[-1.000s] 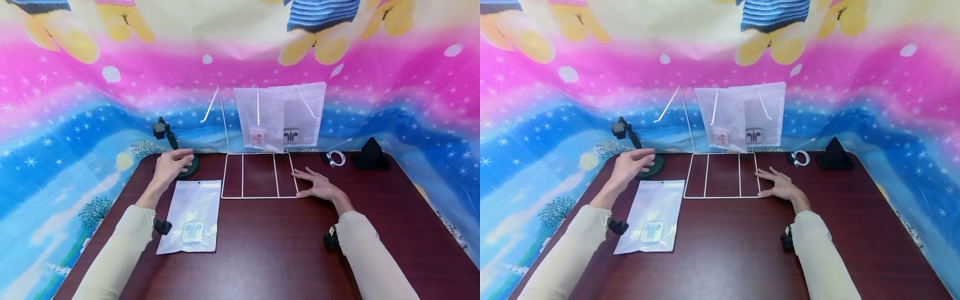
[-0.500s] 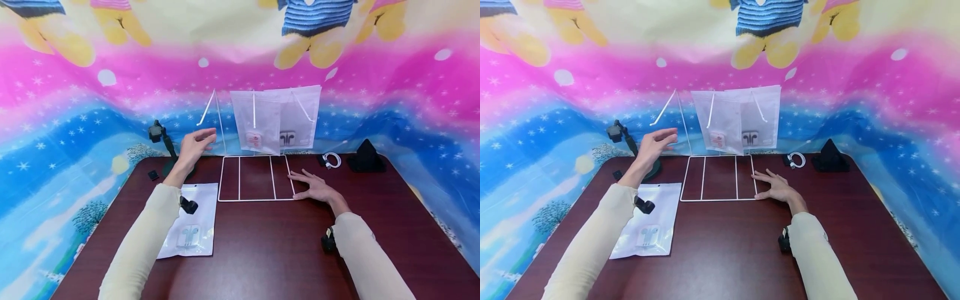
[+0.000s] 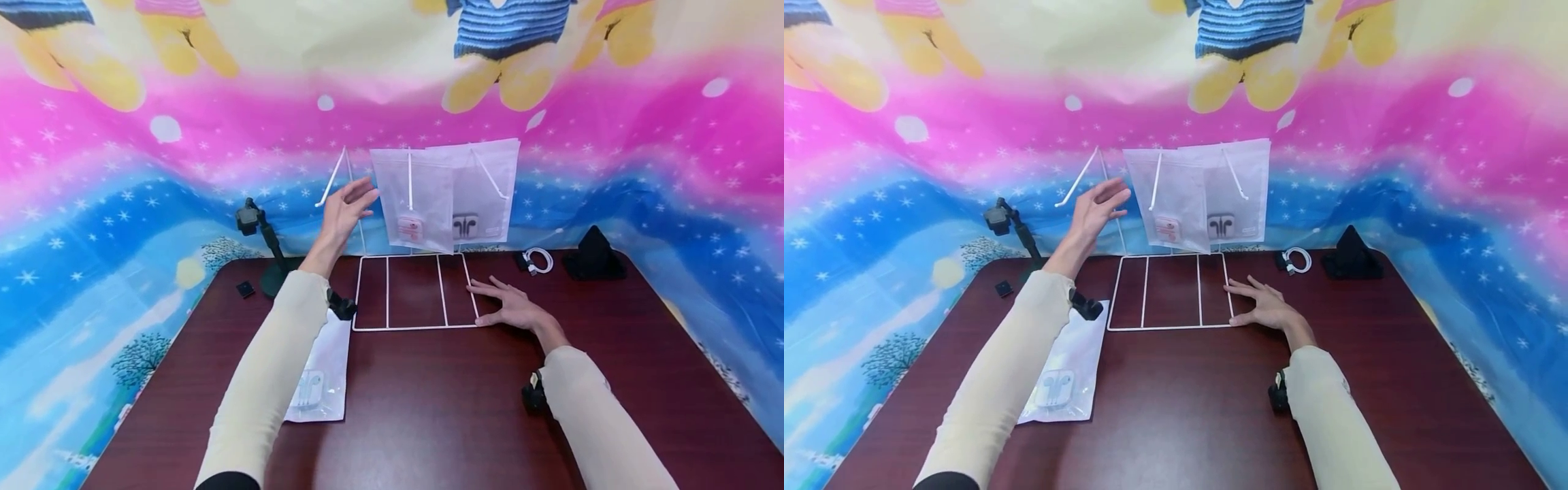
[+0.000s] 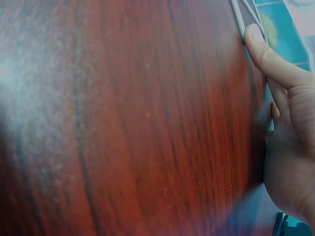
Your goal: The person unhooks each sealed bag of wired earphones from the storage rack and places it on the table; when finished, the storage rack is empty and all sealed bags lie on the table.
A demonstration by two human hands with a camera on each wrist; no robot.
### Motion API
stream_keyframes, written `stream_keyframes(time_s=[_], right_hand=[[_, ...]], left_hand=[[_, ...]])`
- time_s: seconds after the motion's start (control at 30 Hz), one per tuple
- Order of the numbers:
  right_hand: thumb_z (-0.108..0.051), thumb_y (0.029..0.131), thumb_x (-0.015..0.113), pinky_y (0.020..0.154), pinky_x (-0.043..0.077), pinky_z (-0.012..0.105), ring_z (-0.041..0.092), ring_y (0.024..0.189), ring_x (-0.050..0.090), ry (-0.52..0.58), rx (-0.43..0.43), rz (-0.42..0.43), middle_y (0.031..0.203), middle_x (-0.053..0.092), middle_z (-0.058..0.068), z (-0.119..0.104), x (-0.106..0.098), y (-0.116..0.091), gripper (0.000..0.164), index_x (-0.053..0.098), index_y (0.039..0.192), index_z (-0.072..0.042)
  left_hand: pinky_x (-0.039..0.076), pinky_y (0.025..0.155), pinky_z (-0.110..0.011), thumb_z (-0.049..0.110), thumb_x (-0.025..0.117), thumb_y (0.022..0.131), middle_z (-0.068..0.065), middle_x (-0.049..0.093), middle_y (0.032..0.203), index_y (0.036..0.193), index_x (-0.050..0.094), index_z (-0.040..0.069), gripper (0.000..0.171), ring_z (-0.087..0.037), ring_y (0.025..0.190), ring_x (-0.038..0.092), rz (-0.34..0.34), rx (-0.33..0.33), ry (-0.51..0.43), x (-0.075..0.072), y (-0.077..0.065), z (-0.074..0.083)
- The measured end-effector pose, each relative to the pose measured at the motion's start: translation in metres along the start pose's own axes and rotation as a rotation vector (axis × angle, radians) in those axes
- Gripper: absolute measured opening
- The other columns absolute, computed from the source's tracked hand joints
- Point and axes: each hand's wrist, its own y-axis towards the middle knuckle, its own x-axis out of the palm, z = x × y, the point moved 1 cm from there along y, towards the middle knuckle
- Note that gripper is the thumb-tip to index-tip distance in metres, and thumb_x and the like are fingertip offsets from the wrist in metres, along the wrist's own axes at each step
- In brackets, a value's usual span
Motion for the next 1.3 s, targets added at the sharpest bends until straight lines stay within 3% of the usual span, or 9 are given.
stream_keyframes(time_s=[0.23,0.53,0.73,0.97,1.1,1.3], right_hand=[[-0.038,0.088,0.083,0.118,0.000,0.075,0.045,0.158,0.000,-0.005,0.019,-0.002,0.171,0.024,0.014,0.001,0.001,0.001,0.082,0.046,0.158,-0.017],[-0.039,0.088,0.083,0.121,-0.002,0.071,0.042,0.159,0.000,-0.021,0.021,-0.001,0.171,0.027,0.011,0.001,0.000,0.004,0.082,0.046,0.158,-0.018],[-0.037,0.087,0.084,0.119,-0.002,0.073,0.043,0.159,0.001,-0.007,0.015,0.007,0.171,0.026,0.013,0.002,0.000,0.002,0.083,0.046,0.158,-0.017],[-0.039,0.086,0.084,0.117,0.000,0.076,0.045,0.158,0.000,0.008,0.041,0.003,0.172,0.022,0.015,0.001,0.003,0.000,0.084,0.046,0.158,-0.019],[-0.039,0.087,0.083,0.118,0.000,0.076,0.044,0.158,0.000,0.005,0.060,0.003,0.172,0.021,0.014,0.001,0.004,0.000,0.083,0.045,0.159,-0.021],[-0.037,0.089,0.082,0.121,-0.003,0.071,0.043,0.159,0.001,-0.016,0.019,0.007,0.171,0.026,0.012,0.002,0.002,0.003,0.081,0.046,0.158,-0.017]], left_hand=[[0.050,0.108,-0.040,0.027,0.077,0.096,-0.006,0.045,0.162,0.160,0.041,0.015,0.074,-0.023,0.143,0.048,-0.022,-0.019,-0.017,0.016,0.012,0.004],[0.049,0.108,-0.045,0.021,0.076,0.097,-0.018,0.055,0.146,0.160,0.039,0.016,0.074,-0.027,0.131,0.056,0.033,-0.001,-0.017,0.018,0.010,0.012],[0.046,0.104,-0.039,0.023,0.075,0.098,-0.019,0.065,0.125,0.149,0.054,0.014,0.056,-0.027,0.113,0.061,0.084,0.020,0.027,0.021,0.008,0.017],[0.051,0.098,-0.039,0.019,0.065,0.104,-0.019,0.067,0.125,0.128,0.064,0.010,0.026,-0.025,0.107,0.063,0.100,0.029,-0.021,0.023,0.002,0.023],[0.052,0.094,-0.038,0.018,0.061,0.106,-0.017,0.069,0.120,0.125,0.065,0.009,0.021,-0.022,0.102,0.063,0.103,0.035,-0.028,0.022,-0.005,0.027],[0.053,0.096,-0.041,0.018,0.060,0.107,-0.015,0.071,0.114,0.126,0.065,0.011,0.021,-0.022,0.100,0.065,0.090,0.060,0.008,0.020,-0.020,0.033]])
